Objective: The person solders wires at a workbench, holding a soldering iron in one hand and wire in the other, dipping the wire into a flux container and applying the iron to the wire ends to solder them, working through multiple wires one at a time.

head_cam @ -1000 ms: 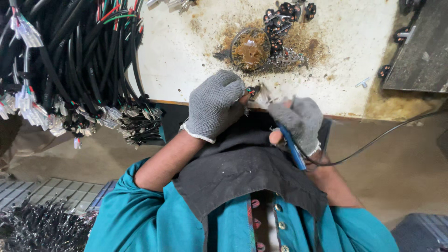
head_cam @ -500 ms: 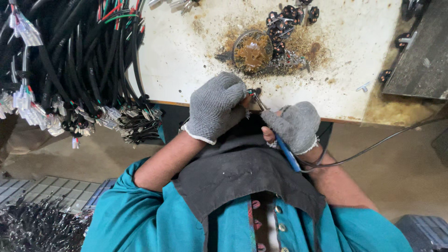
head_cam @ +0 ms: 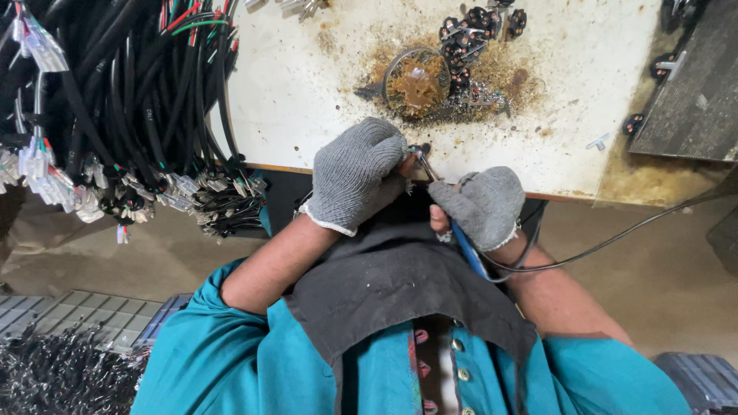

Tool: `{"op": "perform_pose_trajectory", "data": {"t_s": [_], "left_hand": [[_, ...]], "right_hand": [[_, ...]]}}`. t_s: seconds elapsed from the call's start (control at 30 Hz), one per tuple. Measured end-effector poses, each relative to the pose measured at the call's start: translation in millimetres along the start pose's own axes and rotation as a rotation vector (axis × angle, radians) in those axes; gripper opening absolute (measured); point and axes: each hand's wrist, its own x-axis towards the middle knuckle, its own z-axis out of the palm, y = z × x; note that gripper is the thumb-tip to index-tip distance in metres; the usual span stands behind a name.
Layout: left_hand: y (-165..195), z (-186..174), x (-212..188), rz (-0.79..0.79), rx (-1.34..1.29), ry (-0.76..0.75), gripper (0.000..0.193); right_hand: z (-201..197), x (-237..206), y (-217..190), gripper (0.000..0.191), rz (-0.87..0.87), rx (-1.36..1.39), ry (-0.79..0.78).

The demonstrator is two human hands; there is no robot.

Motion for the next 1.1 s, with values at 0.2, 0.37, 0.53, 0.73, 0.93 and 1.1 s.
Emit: {"op": "perform_pose_trajectory", "data": {"t_s": [0.2, 0.37, 0.53, 0.73, 0.93, 1.1], "left_hand": [[-2, 3, -1, -0.011, 0.008, 0.008, 0.021], [-2, 1, -2, 0.004, -0.01, 0.004, 0.022], [1, 0, -1, -0.006, -0.02, 0.003, 0.02], [0, 1, -1, 0.007, -0.004, 0.022, 0.02], [-2, 2, -1, -0.001, 0.011, 0.004, 0.02], [0, 0, -1, -0.01, -0.008, -0.012, 0.02]], "right_hand": [[10, 3, -4, 0.04, 1.057, 0.756, -0.419], [12, -4, -5, 0.031, 0.979, 0.721, -0.312], [7, -13, 12, 0.029, 0.062, -0.039, -0.053], [13, -14, 5, 0.017, 0.35, 0.352, -0.102], [12, -13, 4, 0.016, 0.556, 0.47, -0.274], [7, -14, 12, 0.009, -0.038, 0.192, -0.007]]}}
